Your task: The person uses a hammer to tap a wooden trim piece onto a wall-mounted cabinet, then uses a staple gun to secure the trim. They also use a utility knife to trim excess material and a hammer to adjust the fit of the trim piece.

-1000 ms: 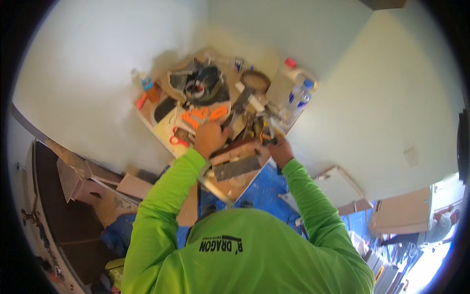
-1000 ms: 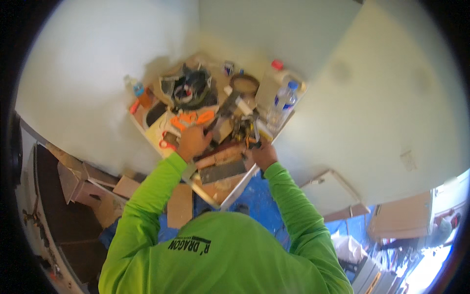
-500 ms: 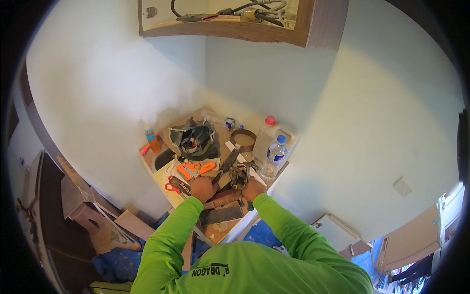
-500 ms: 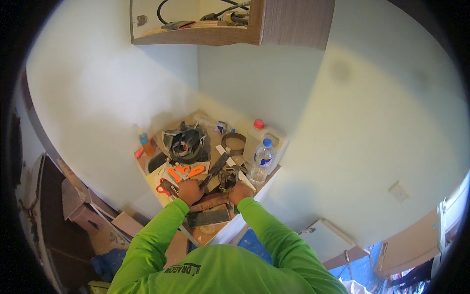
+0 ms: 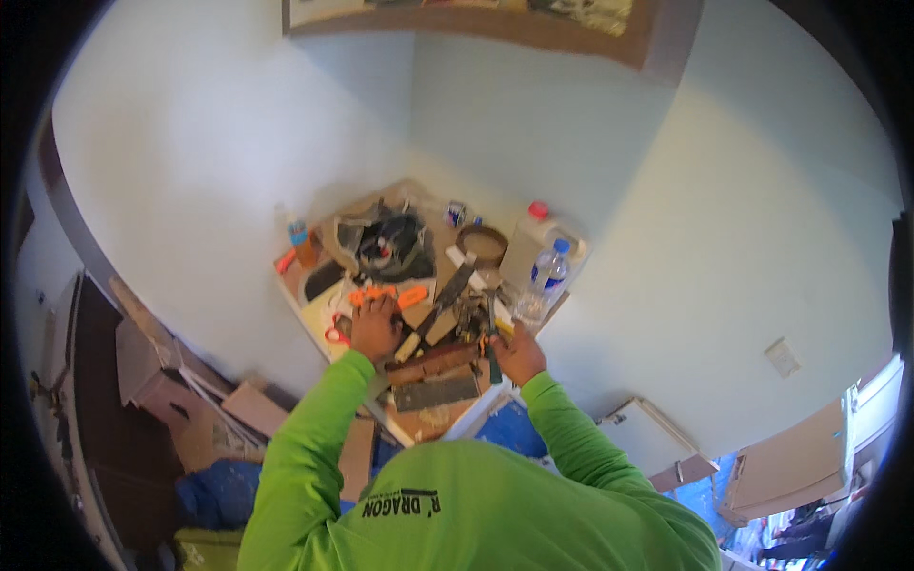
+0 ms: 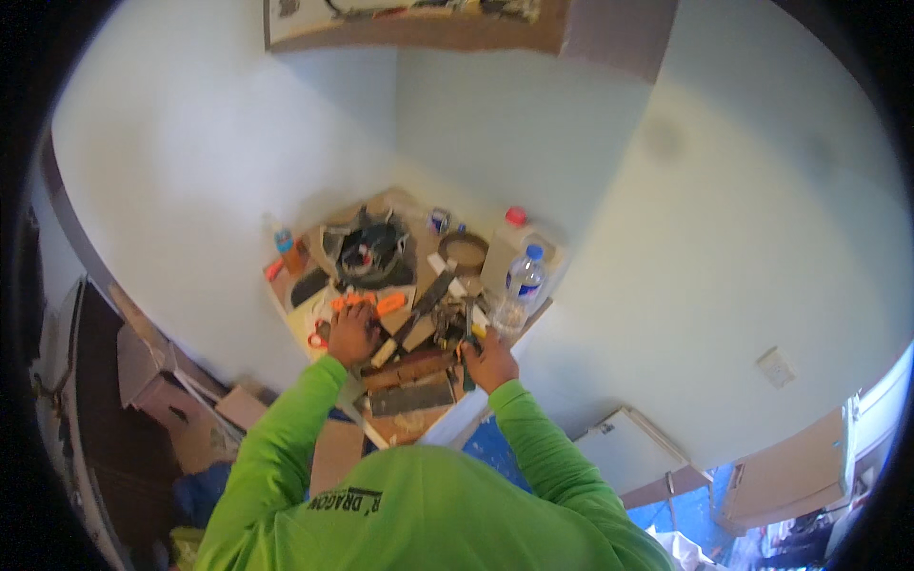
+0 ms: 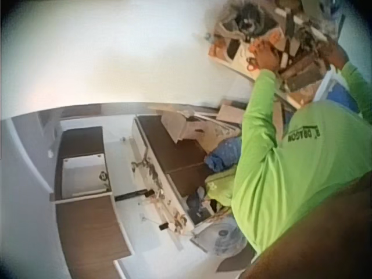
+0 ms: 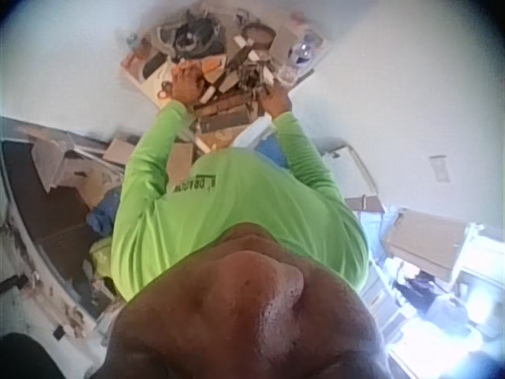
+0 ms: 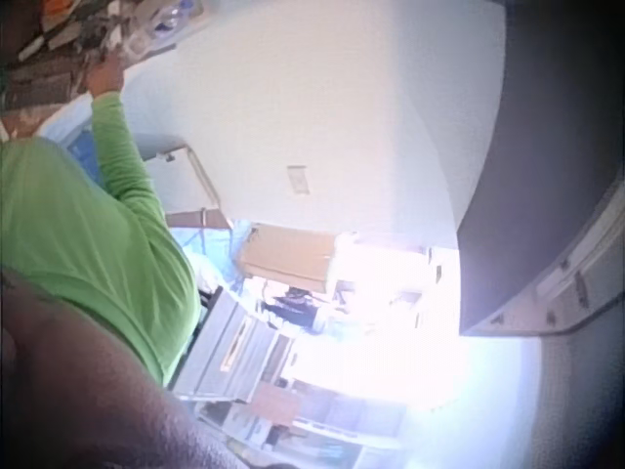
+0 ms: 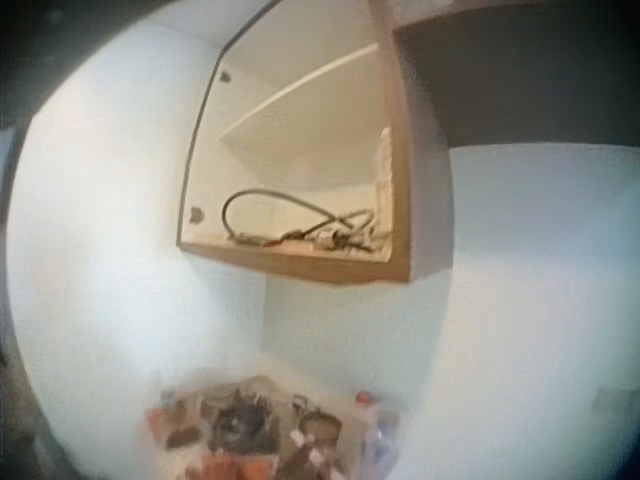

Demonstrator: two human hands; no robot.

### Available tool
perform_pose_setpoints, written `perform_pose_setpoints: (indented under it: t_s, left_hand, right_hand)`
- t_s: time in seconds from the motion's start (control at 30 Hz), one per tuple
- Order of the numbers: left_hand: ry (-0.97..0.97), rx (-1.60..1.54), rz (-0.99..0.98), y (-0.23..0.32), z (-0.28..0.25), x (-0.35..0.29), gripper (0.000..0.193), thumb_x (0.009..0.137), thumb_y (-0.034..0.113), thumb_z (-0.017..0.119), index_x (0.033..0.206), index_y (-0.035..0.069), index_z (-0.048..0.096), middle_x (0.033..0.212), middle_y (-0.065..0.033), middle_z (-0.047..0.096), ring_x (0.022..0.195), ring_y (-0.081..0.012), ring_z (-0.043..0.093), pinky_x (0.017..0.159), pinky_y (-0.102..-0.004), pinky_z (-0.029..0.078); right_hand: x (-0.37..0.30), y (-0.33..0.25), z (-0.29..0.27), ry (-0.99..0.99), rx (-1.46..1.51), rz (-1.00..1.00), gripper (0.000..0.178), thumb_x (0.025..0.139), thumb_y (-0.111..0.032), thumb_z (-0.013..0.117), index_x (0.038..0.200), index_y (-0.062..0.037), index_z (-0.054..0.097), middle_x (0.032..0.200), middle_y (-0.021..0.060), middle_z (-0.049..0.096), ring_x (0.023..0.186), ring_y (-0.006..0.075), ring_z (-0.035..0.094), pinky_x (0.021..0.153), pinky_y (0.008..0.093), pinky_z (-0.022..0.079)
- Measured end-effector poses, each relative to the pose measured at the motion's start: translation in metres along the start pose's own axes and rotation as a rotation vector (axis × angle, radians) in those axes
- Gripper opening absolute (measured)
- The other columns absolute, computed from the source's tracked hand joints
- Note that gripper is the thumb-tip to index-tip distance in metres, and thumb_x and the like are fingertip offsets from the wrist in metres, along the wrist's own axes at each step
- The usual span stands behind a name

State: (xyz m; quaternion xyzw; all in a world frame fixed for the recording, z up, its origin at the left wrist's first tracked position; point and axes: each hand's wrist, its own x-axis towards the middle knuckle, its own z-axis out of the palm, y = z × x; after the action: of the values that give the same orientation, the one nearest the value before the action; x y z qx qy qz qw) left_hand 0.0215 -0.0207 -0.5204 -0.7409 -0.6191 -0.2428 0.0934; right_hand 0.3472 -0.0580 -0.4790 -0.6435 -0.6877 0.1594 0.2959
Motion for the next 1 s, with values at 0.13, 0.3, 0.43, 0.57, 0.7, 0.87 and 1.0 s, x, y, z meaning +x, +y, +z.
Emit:
perform_pose_setpoints:
  t_s: [0.13, 0.3, 0.43, 0.57, 0.7, 0.87, 1.0]
  left_hand:
    - [-0.179, -0.024, -0.025, -0.004, 0.000, -0.005, 0.052, 0.090, 0.027, 0.064, 0.138, 0.008, 0.055, 0.130, -0.0147, 0.061, 0.125, -0.0362, 0.054, 0.106, -0.0549, 0.040]
    - [-0.150, -0.037, 0.008, -0.013, 0.000, -0.003, 0.045, 0.092, 0.028, 0.064, 0.132, 0.008, 0.059, 0.125, -0.0144, 0.063, 0.115, -0.0361, 0.058, 0.099, -0.0504, 0.045]
    - [-0.099, -0.076, -0.016, -0.012, 0.008, -0.001, 0.049, 0.092, 0.029, 0.066, 0.136, 0.010, 0.058, 0.125, -0.0164, 0.063, 0.117, -0.0373, 0.058, 0.098, -0.0517, 0.045]
    - [0.004, -0.127, 0.012, -0.012, 0.016, 0.000, 0.050, 0.088, 0.025, 0.071, 0.133, 0.011, 0.059, 0.117, -0.0152, 0.060, 0.113, -0.0383, 0.056, 0.094, -0.0525, 0.045]
    - [-0.024, -0.138, -0.052, -0.008, 0.007, 0.004, 0.047, 0.086, 0.023, 0.072, 0.130, 0.010, 0.061, 0.116, -0.0124, 0.060, 0.113, -0.0354, 0.054, 0.094, -0.0504, 0.043]
    - [-0.024, -0.126, -0.042, -0.015, 0.011, 0.004, 0.041, 0.086, 0.023, 0.073, 0.123, 0.009, 0.065, 0.113, -0.0118, 0.060, 0.111, -0.0345, 0.055, 0.093, -0.0504, 0.043]
    - [-0.022, -0.140, -0.030, -0.017, 0.011, 0.003, 0.040, 0.085, 0.023, 0.074, 0.121, 0.009, 0.065, 0.113, -0.0117, 0.060, 0.111, -0.0344, 0.055, 0.092, -0.0510, 0.043]
  right_hand:
    - [-0.025, 0.006, -0.005, 0.036, 0.121, 0.020, 0.060, 0.091, -0.037, 0.071, 0.134, 0.0015, 0.053, 0.077, 0.0156, 0.063, 0.076, 0.0359, 0.066, 0.070, 0.0458, 0.052]
    - [-0.045, -0.006, -0.017, 0.043, 0.294, 0.038, 0.050, 0.093, -0.029, 0.071, 0.129, 0.0024, 0.058, 0.074, 0.0122, 0.062, 0.066, 0.0295, 0.062, 0.064, 0.0417, 0.051]
    - [-0.056, 0.004, -0.013, 0.018, 0.226, 0.016, 0.043, 0.094, -0.029, 0.071, 0.125, -0.0005, 0.063, 0.075, 0.0143, 0.065, 0.070, 0.0297, 0.066, 0.067, 0.0419, 0.052]
    - [-0.058, -0.004, -0.020, 0.083, 0.321, -0.019, 0.039, 0.095, -0.016, 0.071, 0.128, 0.0022, 0.060, 0.075, 0.0049, 0.062, 0.063, 0.0121, 0.058, 0.060, 0.0296, 0.048]
    - [-0.051, -0.028, -0.048, 0.169, 0.477, -0.042, 0.025, 0.099, -0.010, 0.066, 0.120, 0.0032, 0.065, 0.080, -0.0025, 0.061, 0.069, 0.0044, 0.053, 0.060, 0.0238, 0.045]
    - [-0.001, -0.113, -0.181, 0.620, 0.444, -0.423, 0.008, 0.097, -0.003, 0.063, 0.102, 0.0000, 0.068, 0.082, 0.0038, 0.063, 0.072, 0.0105, 0.057, 0.065, 0.0265, 0.048]
    - [0.007, -0.213, -0.275, 0.765, 0.560, -0.666, 0.017, 0.105, -0.012, 0.053, 0.099, 0.0018, 0.061, 0.082, 0.0033, 0.057, 0.072, 0.0095, 0.052, 0.066, 0.0244, 0.044]
